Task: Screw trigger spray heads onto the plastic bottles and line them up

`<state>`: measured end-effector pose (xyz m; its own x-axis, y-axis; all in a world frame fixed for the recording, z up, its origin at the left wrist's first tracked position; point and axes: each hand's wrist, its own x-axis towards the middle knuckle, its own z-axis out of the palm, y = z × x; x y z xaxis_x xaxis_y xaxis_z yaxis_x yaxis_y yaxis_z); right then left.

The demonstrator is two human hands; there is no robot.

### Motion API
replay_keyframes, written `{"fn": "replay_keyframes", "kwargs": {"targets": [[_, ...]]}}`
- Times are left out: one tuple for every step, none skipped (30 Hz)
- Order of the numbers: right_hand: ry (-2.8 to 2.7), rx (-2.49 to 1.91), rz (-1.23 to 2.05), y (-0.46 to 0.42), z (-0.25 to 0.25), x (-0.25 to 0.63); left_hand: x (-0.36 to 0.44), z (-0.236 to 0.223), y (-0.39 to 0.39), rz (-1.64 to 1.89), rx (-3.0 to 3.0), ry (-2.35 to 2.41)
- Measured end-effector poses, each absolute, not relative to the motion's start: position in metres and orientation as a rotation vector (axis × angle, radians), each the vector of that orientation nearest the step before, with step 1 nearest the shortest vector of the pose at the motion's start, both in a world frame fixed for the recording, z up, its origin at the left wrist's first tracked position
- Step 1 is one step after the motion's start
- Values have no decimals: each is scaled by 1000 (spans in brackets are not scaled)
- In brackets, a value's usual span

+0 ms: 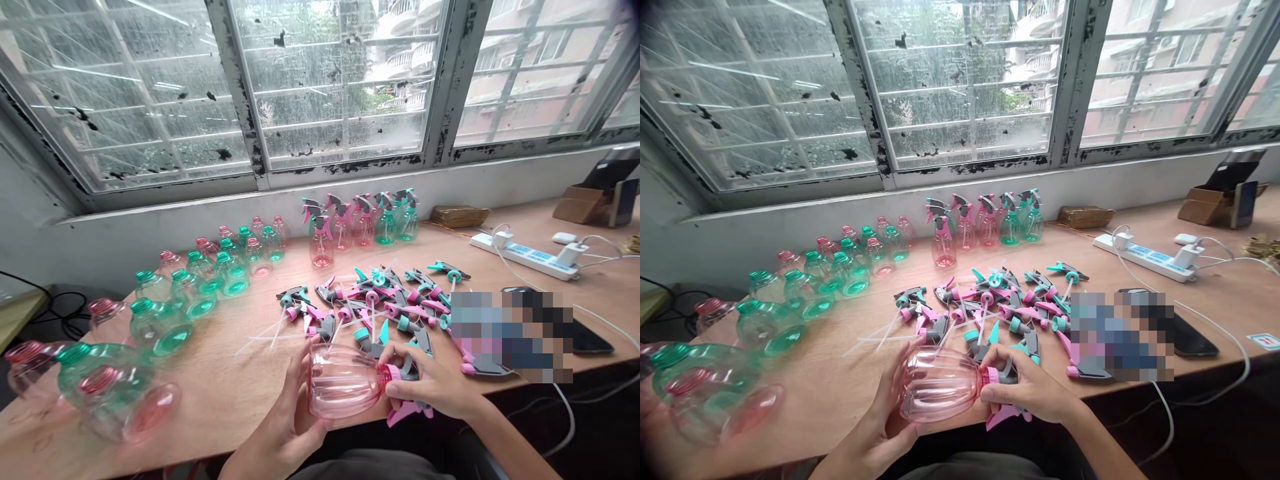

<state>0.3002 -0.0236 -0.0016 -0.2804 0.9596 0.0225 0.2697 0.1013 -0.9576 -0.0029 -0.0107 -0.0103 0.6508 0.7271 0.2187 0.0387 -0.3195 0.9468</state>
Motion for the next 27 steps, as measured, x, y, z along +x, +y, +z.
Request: {"fn": "replay_keyframes", "kwargs": {"targets": [[-1662,-1222,1218,-24,-2,300,-3,-10,-11,778,1762,617],[-1664,-1222,1218,-24,-2,300,-3,-10,-11,762,1748,623],[-1665,-1223,1215,-24,-2,300,-3,-9,-11,744,1739,638],[-1665,-1225,1208,-24,-2,300,-3,-8,-11,725,1732,656],[-1664,-1227,1201,-24,-2,300,-3,-6,-11,712,1726,672],[-1662,-1230,1195,-24,-1,300,-3,-4,-11,706,1721,678],[-1661,-1234,1192,-24,-1,299,-2,-3,-11,709,1714,676],[-1660,-1237,1191,-24,-1,299,-2,-1,-11,716,1701,667],[-1661,-1240,1192,-24,0,299,-1,0,-12,723,1686,658],[-1662,-1243,1193,-24,0,299,-1,0,-12,726,1671,654],[-1660,-1245,1194,-24,0,299,0,1,-13,727,1663,657],[-1656,-1244,1192,-24,0,300,0,1,-13,731,1663,666],[-1652,-1242,1189,-24,-1,300,0,0,-14,739,1668,681],[-1648,-1242,1184,-24,-1,300,0,-1,-14,742,1686,688],[-1646,-1244,1178,-25,-1,300,-1,-2,-14,741,1708,688],[-1648,-1246,1172,-25,-1,300,-1,-3,-14,735,1729,681],[-1652,-1250,1167,-25,-1,300,-2,-4,-13,728,1748,671],[-1656,-1255,1164,-25,-1,300,-2,-4,-13,718,1761,660],[-1660,-1259,1163,-25,-1,300,-3,-5,-12,713,1769,652],[-1662,-1260,1165,-25,0,300,-3,-5,-11,712,1769,650],[-1661,-1258,1170,-25,0,300,-3,-5,-11,714,1762,654],[-1658,-1255,1175,-25,0,300,-3,-5,-10,715,1754,655],[-1655,-1251,1180,-25,0,300,-3,-5,-10,718,1747,656],[-1654,-1246,1186,-25,0,300,-3,-5,-9,723,1741,652],[-1655,-1245,1191,-25,0,300,-3,-5,-9,728,1734,648],[-1656,-1245,1196,-25,0,300,-3,-5,-9,731,1726,648],[-1656,-1247,1203,-25,0,300,-3,-5,-9,731,1716,656]]}}
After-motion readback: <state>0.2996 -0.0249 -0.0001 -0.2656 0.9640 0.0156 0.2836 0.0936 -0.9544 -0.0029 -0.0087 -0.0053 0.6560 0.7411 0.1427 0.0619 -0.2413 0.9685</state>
